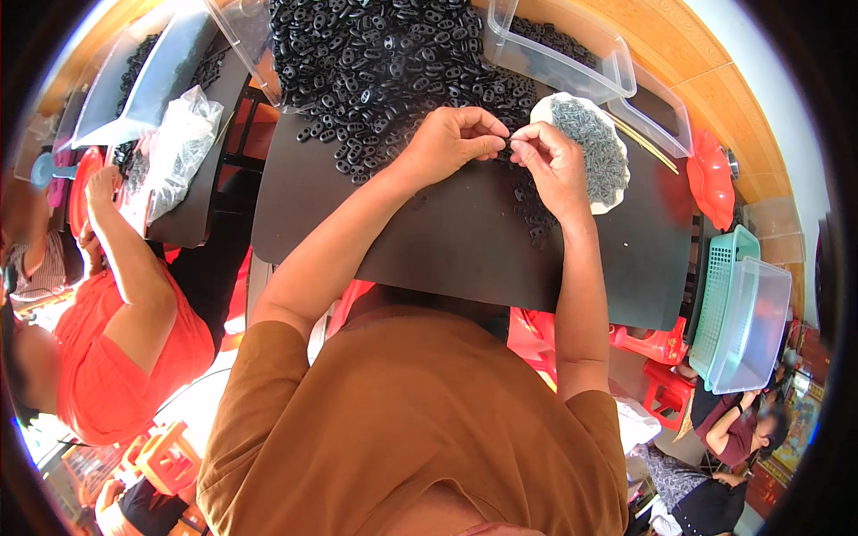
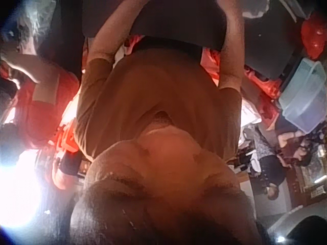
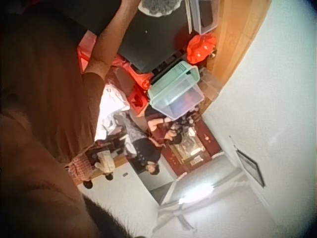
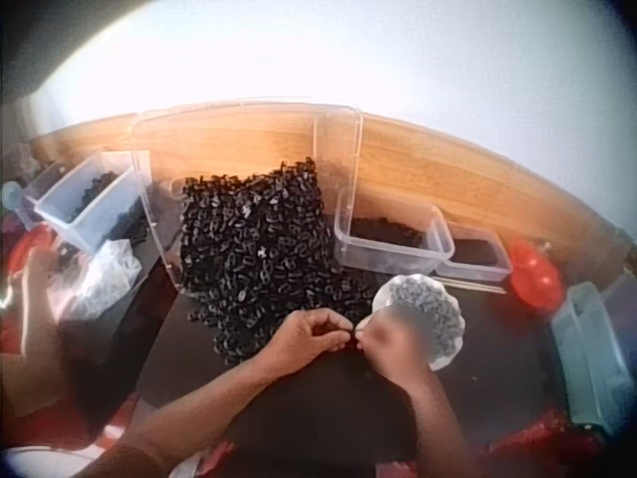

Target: The person sits at a table and repeatedly picks up small black plastic rings and silver metal pins. They insert the pins into the rings to assemble hair accessories, placing the finished items into a white bowl.

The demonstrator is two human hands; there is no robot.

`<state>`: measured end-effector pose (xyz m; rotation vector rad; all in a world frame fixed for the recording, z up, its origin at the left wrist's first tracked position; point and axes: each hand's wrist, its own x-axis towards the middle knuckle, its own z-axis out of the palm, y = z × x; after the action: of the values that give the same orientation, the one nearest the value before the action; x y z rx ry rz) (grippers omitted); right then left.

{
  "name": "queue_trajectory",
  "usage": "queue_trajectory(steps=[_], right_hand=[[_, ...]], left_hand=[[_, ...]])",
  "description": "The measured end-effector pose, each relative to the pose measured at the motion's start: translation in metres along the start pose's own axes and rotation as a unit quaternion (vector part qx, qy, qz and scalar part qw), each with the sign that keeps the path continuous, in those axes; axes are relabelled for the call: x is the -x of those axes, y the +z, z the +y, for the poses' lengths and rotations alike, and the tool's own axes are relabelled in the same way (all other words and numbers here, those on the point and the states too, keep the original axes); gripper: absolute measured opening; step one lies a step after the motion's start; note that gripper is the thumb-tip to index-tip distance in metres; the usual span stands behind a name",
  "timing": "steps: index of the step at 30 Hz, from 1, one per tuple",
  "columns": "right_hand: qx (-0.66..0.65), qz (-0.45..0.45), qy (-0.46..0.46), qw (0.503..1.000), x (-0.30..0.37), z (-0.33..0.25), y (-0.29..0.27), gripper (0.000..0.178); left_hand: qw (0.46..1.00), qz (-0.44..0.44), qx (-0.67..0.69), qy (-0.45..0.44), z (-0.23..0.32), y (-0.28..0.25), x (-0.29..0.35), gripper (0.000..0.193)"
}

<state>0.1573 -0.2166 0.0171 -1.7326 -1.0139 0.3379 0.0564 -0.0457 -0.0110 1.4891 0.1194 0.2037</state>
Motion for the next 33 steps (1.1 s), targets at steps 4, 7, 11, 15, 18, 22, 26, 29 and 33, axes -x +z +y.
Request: queue_trajectory(steps=[4, 7, 11, 15, 18, 22, 26, 29, 33], right_hand=[[0.014, -0.01, -0.011, 1.0, 0.001, 0.0, 0.001, 0.004], [0.026, -0.011, -0.018, 0.999, 0.002, -0.001, 0.004, 0.003], [0.037, -0.001, -0.025, 0.999, 0.002, -0.006, 0.002, 0.003], [0.037, 0.014, -0.031, 0.999, 0.003, -0.008, 0.0, 0.003], [0.066, 0.005, -0.051, 0.996, 0.002, -0.006, 0.001, 0.002], [0.071, -0.006, -0.052, 0.996, 0.002, -0.009, 0.002, 0.001], [0.084, -0.022, -0.054, 0.995, 0.002, -0.01, 0.002, 0.0], [0.077, -0.023, -0.05, 0.995, 0.003, -0.009, 0.002, 0.0], [0.09, -0.026, -0.055, 0.994, 0.003, -0.011, 0.002, 0.0]], left_hand=[[1.0, 0.011, 0.013, 0.007, 0.0, 0.0, 0.001, 0.015], [0.998, 0.012, 0.057, 0.012, -0.003, 0.001, 0.001, 0.015], [0.998, 0.024, 0.062, 0.013, -0.005, 0.0, 0.0, 0.015], [0.998, 0.04, -0.011, 0.043, -0.004, 0.002, 0.001, 0.014], [0.997, 0.028, -0.067, 0.035, -0.003, 0.001, 0.002, 0.018], [0.994, 0.033, -0.096, 0.041, -0.001, 0.001, 0.003, 0.018], [0.988, 0.034, -0.135, 0.061, 0.003, 0.003, 0.005, 0.016], [0.987, 0.036, -0.143, 0.066, 0.004, 0.003, 0.005, 0.015], [0.987, 0.036, -0.144, 0.065, 0.006, 0.002, 0.006, 0.015]])
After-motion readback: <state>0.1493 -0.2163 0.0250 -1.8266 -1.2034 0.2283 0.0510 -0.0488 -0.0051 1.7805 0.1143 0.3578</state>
